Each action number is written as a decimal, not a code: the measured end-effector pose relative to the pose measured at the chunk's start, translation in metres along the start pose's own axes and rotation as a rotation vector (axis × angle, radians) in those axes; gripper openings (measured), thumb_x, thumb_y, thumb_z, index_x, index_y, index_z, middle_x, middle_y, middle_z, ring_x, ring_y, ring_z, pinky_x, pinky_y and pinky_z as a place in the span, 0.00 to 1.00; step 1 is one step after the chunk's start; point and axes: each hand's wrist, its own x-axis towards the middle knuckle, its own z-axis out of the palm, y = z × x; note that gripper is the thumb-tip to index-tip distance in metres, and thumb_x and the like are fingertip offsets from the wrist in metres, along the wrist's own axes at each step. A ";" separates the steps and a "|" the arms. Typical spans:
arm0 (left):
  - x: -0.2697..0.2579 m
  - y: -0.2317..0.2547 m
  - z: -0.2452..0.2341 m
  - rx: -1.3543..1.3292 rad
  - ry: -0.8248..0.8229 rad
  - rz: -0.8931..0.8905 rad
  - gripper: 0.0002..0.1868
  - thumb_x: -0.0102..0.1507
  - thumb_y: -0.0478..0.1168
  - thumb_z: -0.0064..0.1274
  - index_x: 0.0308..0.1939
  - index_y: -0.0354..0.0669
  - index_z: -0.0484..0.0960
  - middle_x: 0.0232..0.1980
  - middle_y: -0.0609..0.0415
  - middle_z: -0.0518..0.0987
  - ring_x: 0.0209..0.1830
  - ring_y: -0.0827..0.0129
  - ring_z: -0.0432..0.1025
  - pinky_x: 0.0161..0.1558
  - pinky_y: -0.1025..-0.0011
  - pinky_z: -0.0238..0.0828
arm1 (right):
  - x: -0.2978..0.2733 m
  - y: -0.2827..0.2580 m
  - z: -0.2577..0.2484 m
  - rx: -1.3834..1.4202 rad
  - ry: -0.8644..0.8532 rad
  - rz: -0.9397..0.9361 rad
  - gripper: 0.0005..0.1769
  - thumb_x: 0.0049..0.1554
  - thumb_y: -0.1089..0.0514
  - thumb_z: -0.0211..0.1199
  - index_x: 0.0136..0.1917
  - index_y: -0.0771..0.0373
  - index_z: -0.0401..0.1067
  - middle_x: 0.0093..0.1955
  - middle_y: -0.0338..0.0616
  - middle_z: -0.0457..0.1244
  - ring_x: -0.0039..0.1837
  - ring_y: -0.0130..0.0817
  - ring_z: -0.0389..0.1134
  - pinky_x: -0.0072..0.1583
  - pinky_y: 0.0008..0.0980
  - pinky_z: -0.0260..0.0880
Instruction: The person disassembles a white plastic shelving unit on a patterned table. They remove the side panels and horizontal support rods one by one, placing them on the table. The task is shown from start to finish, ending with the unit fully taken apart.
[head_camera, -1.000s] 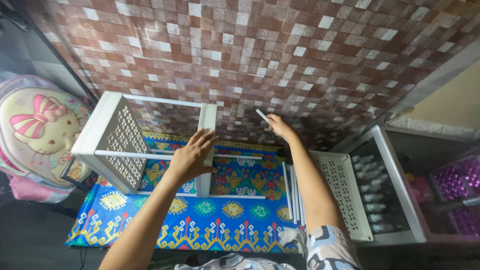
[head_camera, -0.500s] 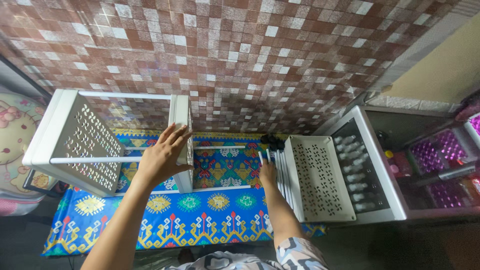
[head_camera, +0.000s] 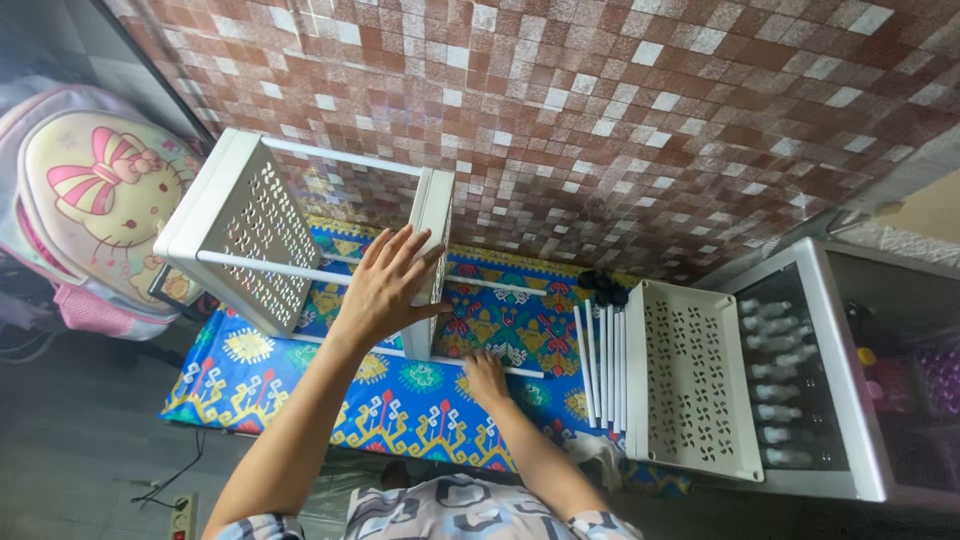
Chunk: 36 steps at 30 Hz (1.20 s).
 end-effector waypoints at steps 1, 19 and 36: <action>-0.013 0.002 0.002 0.015 0.085 -0.001 0.48 0.54 0.64 0.67 0.72 0.49 0.68 0.74 0.47 0.66 0.76 0.52 0.57 0.76 0.45 0.51 | -0.007 -0.002 -0.002 0.038 0.011 -0.051 0.10 0.61 0.56 0.57 0.55 0.60 0.70 0.56 0.49 0.64 0.62 0.50 0.63 0.63 0.50 0.65; -0.229 0.039 0.100 -0.089 -0.106 -0.088 0.21 0.56 0.59 0.61 0.30 0.48 0.75 0.24 0.58 0.75 0.27 0.61 0.75 0.29 0.62 0.72 | -0.119 -0.033 -0.150 0.051 0.331 -0.335 0.13 0.54 0.60 0.66 0.53 0.59 0.74 0.48 0.39 0.66 0.47 0.36 0.70 0.47 0.34 0.72; -0.180 0.037 0.082 -0.123 -0.137 -0.142 0.23 0.56 0.62 0.62 0.25 0.48 0.80 0.21 0.56 0.78 0.22 0.60 0.76 0.24 0.61 0.71 | -0.089 -0.043 -0.189 0.131 0.299 -0.173 0.13 0.55 0.47 0.70 0.41 0.58 0.75 0.35 0.39 0.67 0.37 0.39 0.70 0.38 0.36 0.69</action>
